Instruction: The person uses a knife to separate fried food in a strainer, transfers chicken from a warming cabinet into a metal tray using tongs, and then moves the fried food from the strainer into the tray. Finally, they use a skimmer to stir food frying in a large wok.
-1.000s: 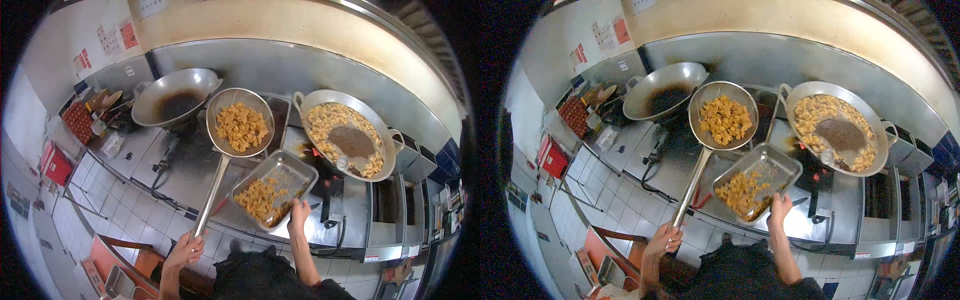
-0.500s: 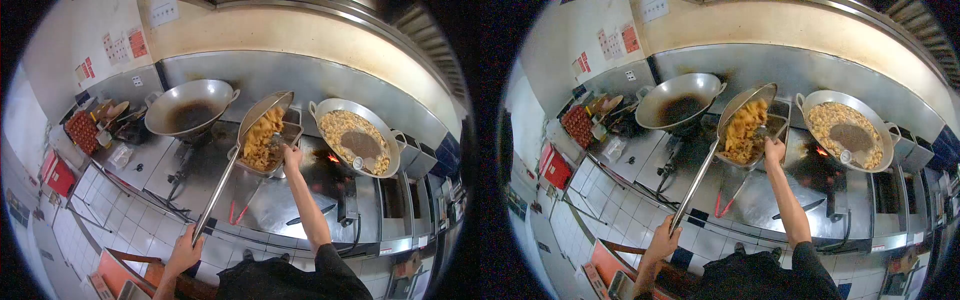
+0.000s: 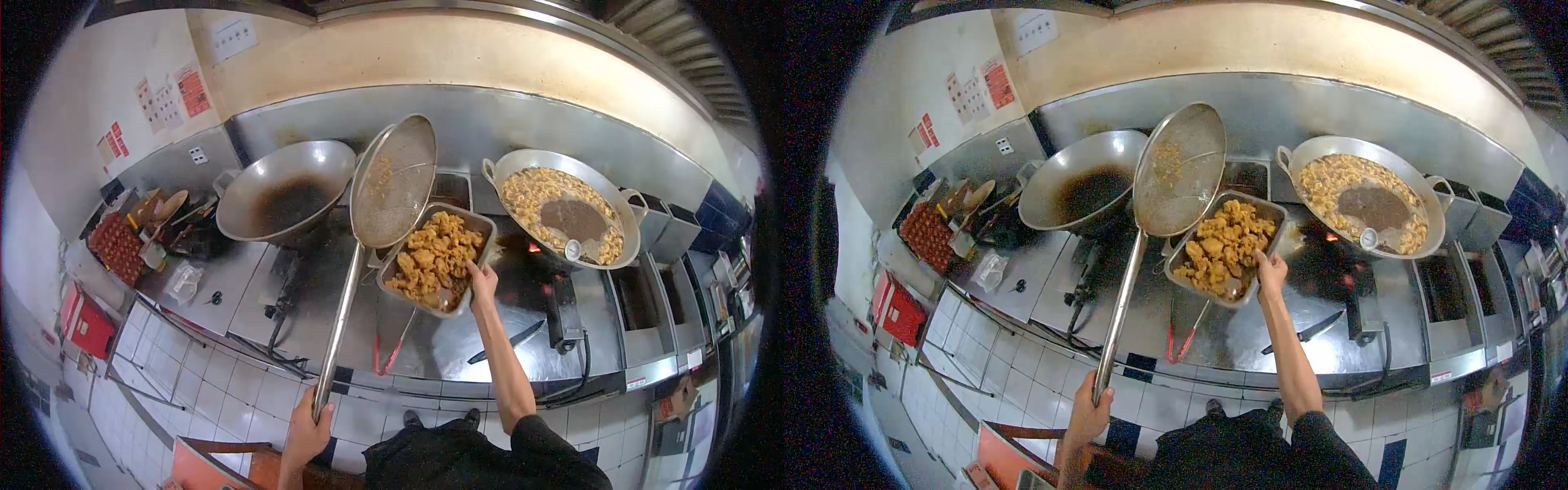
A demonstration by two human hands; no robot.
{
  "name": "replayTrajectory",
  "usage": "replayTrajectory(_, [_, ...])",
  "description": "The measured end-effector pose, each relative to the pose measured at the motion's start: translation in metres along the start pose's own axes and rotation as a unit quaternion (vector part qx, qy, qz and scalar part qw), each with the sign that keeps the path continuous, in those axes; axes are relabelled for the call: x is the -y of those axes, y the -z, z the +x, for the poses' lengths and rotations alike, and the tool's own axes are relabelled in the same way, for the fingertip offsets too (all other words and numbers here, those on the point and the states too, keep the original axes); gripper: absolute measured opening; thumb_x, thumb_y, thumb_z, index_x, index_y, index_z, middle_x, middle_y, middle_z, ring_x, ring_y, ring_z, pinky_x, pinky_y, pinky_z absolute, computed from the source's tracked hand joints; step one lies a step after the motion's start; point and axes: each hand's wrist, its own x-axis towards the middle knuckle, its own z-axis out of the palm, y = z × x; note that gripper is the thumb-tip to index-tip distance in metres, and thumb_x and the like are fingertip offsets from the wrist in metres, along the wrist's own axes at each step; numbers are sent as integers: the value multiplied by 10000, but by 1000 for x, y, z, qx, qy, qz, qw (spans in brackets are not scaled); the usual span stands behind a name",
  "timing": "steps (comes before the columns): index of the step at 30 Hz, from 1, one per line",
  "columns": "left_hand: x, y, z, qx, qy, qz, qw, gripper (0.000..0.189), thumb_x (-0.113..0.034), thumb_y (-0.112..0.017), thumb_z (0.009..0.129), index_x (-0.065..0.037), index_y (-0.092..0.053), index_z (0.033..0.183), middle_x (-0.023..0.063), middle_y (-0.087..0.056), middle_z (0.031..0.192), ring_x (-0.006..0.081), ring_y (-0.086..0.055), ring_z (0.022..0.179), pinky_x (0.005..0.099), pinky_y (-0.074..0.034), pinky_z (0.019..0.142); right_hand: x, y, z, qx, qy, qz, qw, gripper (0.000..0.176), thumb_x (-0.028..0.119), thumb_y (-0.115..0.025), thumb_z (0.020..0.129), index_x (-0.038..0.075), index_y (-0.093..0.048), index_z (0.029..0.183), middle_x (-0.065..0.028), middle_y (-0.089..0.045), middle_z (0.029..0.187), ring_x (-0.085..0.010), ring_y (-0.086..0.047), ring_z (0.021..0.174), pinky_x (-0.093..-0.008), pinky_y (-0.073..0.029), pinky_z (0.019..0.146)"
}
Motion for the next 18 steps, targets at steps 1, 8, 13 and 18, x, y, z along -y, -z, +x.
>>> replayTrajectory(1, [-1,-3,1,3,-2,3,1000,318,-135,-578,921,12,-510,1194,121,-532,712,202,-530,629,332,-449,619,7,11,-17,0,-6,-9,1000,250,114,-663,867,17,-647,1097,-42,-682,983,-144,-629,849,-294,-487,770])
replayTrajectory(8, [17,-60,81,68,57,-165,982,278,-164,-521,984,4,-519,1206,-16,-496,713,49,-429,539,233,-359,457,9,71,-82,-58,-55,57,995,310,183,-718,867,-12,-632,1092,-96,-680,968,-165,-628,815,-316,-509,726])
replayTrajectory(13, [8,-136,155,147,164,-307,926,311,-256,-539,997,-93,-508,1261,-48,-427,676,26,-365,470,194,-283,362,23,152,-131,-103,-105,52,988,292,195,-730,867,10,-643,1076,-60,-688,933,-114,-621,796,-281,-501,713])
replayTrajectory(18, [-9,-238,221,210,203,-487,823,308,-280,-504,1001,-70,-556,1220,-40,-412,685,31,-356,491,174,-302,382,56,255,-173,-137,-106,76,982,313,137,-716,866,-39,-638,1114,-62,-689,962,-109,-628,798,-281,-528,721])
